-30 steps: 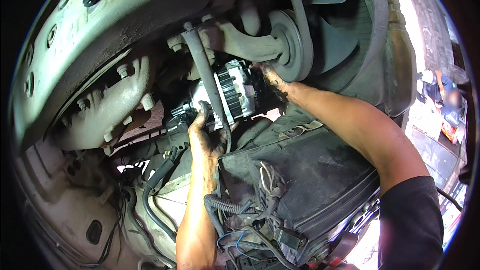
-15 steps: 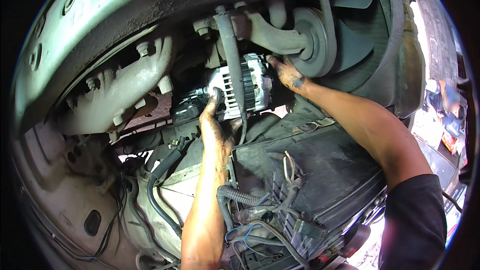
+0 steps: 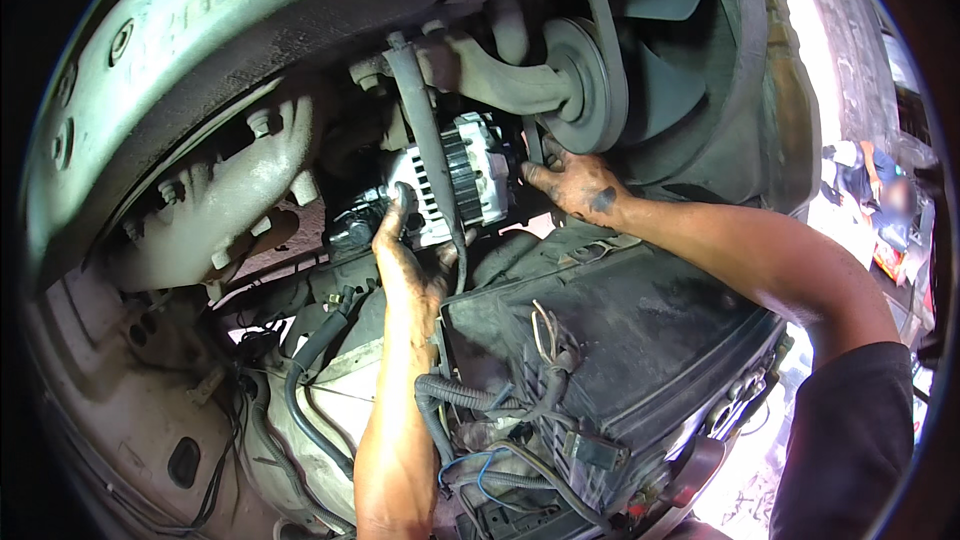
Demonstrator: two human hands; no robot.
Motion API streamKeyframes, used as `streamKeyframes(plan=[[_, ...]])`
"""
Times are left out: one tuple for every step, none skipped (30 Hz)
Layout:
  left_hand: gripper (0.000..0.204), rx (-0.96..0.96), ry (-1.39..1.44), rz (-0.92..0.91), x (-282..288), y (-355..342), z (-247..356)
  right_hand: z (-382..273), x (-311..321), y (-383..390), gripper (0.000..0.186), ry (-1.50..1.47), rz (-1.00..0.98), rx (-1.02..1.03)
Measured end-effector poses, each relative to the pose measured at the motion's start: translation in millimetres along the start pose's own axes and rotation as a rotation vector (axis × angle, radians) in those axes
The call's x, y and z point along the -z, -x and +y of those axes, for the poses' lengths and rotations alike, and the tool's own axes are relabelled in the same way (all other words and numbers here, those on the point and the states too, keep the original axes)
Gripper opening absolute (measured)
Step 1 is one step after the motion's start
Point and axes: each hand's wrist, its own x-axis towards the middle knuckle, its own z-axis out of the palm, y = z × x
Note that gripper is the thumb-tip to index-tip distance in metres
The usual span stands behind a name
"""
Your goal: The person removes an alternator from a white car's engine bay, sits on the ground to disassemble and reassemble it using a wrench, then reinstalls it into the engine bay.
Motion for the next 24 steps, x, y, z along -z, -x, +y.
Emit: streamKeyframes(plan=[[0.051, -0.007, -0.004, 0.034, -0.7, 1.1, -0.7, 1.9, 0.3, 4.8, 0.057, -0.038, -0.009, 0.034], [0.051, -0.026, -0.028, 0.059, -1.0, 1.4, -0.8, 1.4, -3.0, 5.8, 0.052, -0.049, 0.001, 0.059], [0.051, -0.047, -0.053, 0.086, -0.7, 2.2, -1.3, 1.9, -4.7, 7.8, 0.049, -0.023, 0.016, 0.088], [0.052, -0.056, -0.056, 0.078, -0.4, 1.6, -1.2, 1.7, -6.5, 8.4, 0.045, 0.003, 0.032, 0.116], [0.052, -0.061, -0.057, 0.072, 0.7, 1.3, -1.7, 1.1, -8.7, 8.7, 0.042, 0.03, 0.048, 0.144], [0.052, -0.061, -0.045, 0.036, 1.9, 0.7, -2.7, 0.2, -8.8, 9.3, 0.042, 0.096, 0.033, 0.132], [0.052, -0.058, -0.044, 0.039, 3.9, -0.2, -2.9, -1.3, -9.5, 9.6, 0.041, 0.154, 0.051, 0.156], [0.051, -0.053, -0.042, 0.058, 5.2, -1.6, -2.2, -3.5, -8.5, 10.8, 0.04, 0.187, 0.086, 0.199], [0.049, -0.046, -0.039, 0.063, 6.9, -2.5, -3.0, -5.5, -7.0, 11.7, 0.04, 0.204, 0.033, 0.147], [0.048, -0.051, -0.032, 0.062, 8.2, -3.0, -3.4, -8.1, -5.8, 12.7, 0.038, 0.218, 0.046, 0.146], [0.049, -0.073, -0.077, 0.079, 9.0, -4.1, -3.4, -10.1, -3.5, 13.6, 0.046, 0.238, 0.041, 0.136], [0.05, -0.046, -0.068, 0.037, 10.8, -3.2, -3.3, -11.8, -2.6, 13.0, 0.057, 0.183, -0.034, 0.053], [0.05, -0.007, -0.036, 0.028, 10.8, -4.2, -2.4, -12.7, -1.0, 12.0, 0.07, 0.129, -0.094, 0.06], [0.05, -0.045, -0.06, 0.018, 12.0, -3.0, -3.2, -12.9, -1.4, 8.4, 0.068, 0.101, -0.127, 0.02], [0.051, -0.017, -0.073, 0.004, 11.9, -4.0, -1.3, -13.6, -3.3, 4.0, 0.067, 0.08, -0.176, -0.016], [0.05, -0.054, -0.126, -0.029, 11.7, -5.4, -0.8, -13.2, -5.7, -4.7, 0.08, 0.107, -0.22, -0.092], [0.05, -0.044, -0.127, 0.011, 12.5, -4.8, -0.8, -10.0, -6.6, -12.3, 0.081, -0.134, -0.281, -0.168], [0.049, -0.031, -0.134, 0.008, 12.5, -5.7, 0.5, -6.5, -8.1, -21.0, 0.083, -0.216, -0.313, -0.209], [0.048, -0.074, -0.153, 0.002, 13.3, -4.0, -1.2, -4.2, -11.8, -27.5, 0.079, -0.289, -0.32, -0.223], [0.048, -0.112, -0.206, -0.019, 13.1, -4.2, -0.1, -2.3, -15.0, -33.3, 0.076, -0.361, -0.327, -0.238], [0.047, -0.101, -0.175, -0.012, 13.1, -3.3, -1.3, 0.5, -17.3, -35.4, 0.07, -0.412, -0.335, -0.251], [0.044, -0.126, -0.248, -0.007, 13.1, -2.1, -1.2, 0.5, -19.8, -37.1, 0.061, -0.179, -0.207, -0.105], [0.043, -0.141, -0.253, 0.054, 12.3, -1.3, -1.6, 2.2, -20.5, -33.9, 0.054, -0.007, -0.145, -0.044], [0.043, -0.146, -0.257, 0.068, 11.1, -0.5, -1.5, 1.4, -20.8, -30.9, 0.046, 0.099, -0.148, 0.033]])
